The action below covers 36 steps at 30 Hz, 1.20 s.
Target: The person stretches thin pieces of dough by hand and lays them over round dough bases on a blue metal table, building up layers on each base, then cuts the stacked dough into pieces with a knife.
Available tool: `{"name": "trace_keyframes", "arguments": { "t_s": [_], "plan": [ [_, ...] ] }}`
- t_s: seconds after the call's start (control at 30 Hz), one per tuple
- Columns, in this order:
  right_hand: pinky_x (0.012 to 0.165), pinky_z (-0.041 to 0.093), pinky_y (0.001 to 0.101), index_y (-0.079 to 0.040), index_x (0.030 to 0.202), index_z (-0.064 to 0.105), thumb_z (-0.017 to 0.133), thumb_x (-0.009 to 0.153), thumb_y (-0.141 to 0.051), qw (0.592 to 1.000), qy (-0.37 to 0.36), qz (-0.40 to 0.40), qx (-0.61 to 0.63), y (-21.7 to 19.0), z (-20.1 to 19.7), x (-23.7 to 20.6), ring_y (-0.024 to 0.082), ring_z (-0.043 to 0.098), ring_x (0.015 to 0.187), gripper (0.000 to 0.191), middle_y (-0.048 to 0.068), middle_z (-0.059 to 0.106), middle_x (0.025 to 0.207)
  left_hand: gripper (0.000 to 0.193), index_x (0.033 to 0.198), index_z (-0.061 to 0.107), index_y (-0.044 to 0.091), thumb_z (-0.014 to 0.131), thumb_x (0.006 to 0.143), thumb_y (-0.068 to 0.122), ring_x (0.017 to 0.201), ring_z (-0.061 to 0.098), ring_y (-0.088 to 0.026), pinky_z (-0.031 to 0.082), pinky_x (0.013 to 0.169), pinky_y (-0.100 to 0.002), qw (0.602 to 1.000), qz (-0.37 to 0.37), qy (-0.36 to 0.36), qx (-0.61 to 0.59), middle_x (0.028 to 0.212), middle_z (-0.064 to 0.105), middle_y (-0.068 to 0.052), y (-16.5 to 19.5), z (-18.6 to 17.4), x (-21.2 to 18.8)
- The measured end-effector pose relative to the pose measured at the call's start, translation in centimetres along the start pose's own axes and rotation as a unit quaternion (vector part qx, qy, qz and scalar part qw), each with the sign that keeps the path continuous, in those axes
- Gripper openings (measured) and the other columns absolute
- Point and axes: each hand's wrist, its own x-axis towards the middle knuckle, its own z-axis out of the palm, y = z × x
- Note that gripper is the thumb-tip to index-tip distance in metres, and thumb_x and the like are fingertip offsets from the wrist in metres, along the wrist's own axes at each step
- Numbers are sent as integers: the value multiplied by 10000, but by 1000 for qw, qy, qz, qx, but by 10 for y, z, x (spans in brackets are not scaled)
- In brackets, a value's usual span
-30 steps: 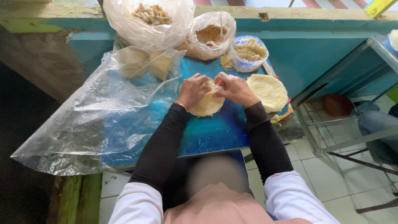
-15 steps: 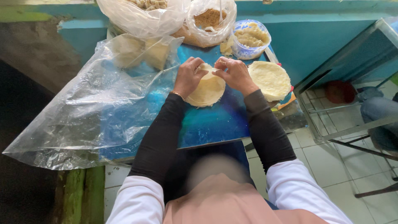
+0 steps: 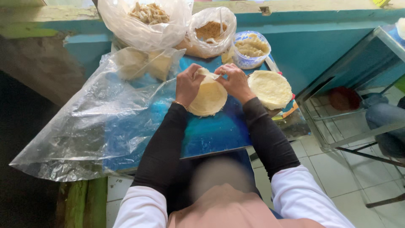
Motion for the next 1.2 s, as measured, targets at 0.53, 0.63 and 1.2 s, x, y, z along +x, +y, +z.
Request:
{"name": "trace_keyframes", "arguments": {
  "t_s": [0.53,0.63,1.2],
  "plan": [
    [759,554,265,-60,1089,748,705,912,-51,974,115,49,187,-6,11,20,131,725,956,183,43,757,1056,104,1024,754,31,753,936,85,767,642,-41,551,706,-239,991,-60,75,-95,834,749,-14,11,-5,12],
    [873,557,256,-9,1117,705,670,941,-1,931,91,31,353,-2,-4,14,106,702,1024,179,25,746,1089,118,1105,709,21,693,997,64,816,694,-70,554,727,-229,958,-97,10,-270,923,758,-31,19,-10,12],
    [624,447,206,-17,1054,709,730,1044,-215,930,248,205,179,32,-141,-98,11,547,713,200,-33,647,796,195,1017,750,46,704,966,228,722,703,-130,562,646,-312,956,-200,-79,-198,823,766,-75,87,153,-7]
  ]
}}
